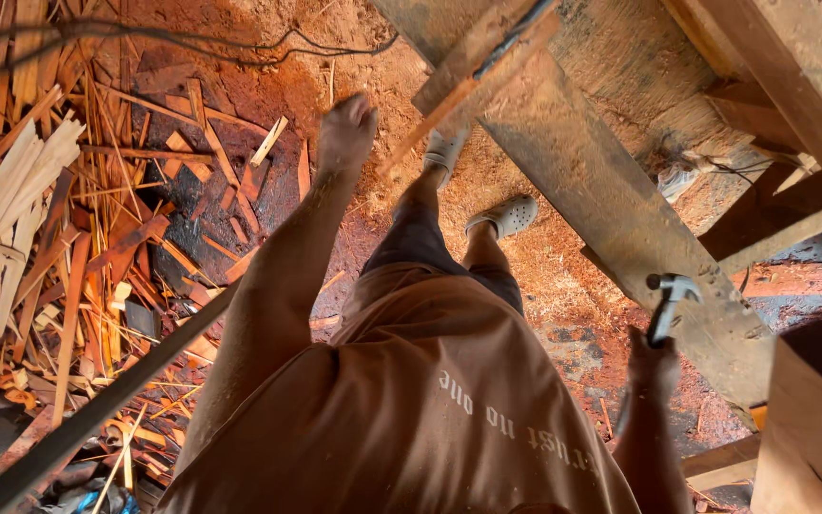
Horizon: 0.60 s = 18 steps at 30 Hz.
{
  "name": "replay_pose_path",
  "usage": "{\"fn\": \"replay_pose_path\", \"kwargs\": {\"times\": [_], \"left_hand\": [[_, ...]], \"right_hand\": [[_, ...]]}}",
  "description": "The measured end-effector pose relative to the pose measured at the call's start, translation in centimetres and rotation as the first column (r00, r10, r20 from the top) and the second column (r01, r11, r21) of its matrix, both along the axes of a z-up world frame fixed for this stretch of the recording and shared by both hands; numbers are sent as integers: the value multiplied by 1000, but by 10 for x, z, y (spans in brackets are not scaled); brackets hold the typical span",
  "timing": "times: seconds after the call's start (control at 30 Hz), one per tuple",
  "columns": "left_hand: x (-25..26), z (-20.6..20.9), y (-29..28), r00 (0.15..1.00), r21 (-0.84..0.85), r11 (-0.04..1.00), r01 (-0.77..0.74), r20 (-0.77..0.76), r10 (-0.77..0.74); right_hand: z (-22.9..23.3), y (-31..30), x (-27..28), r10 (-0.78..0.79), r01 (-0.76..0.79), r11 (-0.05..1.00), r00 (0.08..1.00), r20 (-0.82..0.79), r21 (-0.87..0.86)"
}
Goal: The person hammers nails into a wooden beam and positions another wooden plank within a structure using their hands and a hammer.
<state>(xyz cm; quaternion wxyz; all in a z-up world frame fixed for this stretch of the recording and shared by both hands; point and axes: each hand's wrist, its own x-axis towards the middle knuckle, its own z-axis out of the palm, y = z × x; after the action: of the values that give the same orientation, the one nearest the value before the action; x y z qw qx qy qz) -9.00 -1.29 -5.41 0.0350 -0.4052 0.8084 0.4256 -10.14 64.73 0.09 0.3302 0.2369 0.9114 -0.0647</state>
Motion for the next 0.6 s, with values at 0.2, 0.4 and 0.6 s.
{"fn": "replay_pose_path", "kwargs": {"times": [0.2, 0.4, 0.6], "left_hand": [[-152, -35, -78, 931, -90, 955, 283, 266, -251], [-219, -95, -118, 814, -50, 859, 509, 354, -461], [-227, -114, -119, 757, 11, 796, 605, 301, -580]], "right_hand": [[-9, -138, 7, -22, 35, 995, 991, 130, -98], [-24, -226, 5, 90, -76, 981, 993, 70, -181], [-13, -267, -15, -33, 44, 985, 997, 72, -169]]}}
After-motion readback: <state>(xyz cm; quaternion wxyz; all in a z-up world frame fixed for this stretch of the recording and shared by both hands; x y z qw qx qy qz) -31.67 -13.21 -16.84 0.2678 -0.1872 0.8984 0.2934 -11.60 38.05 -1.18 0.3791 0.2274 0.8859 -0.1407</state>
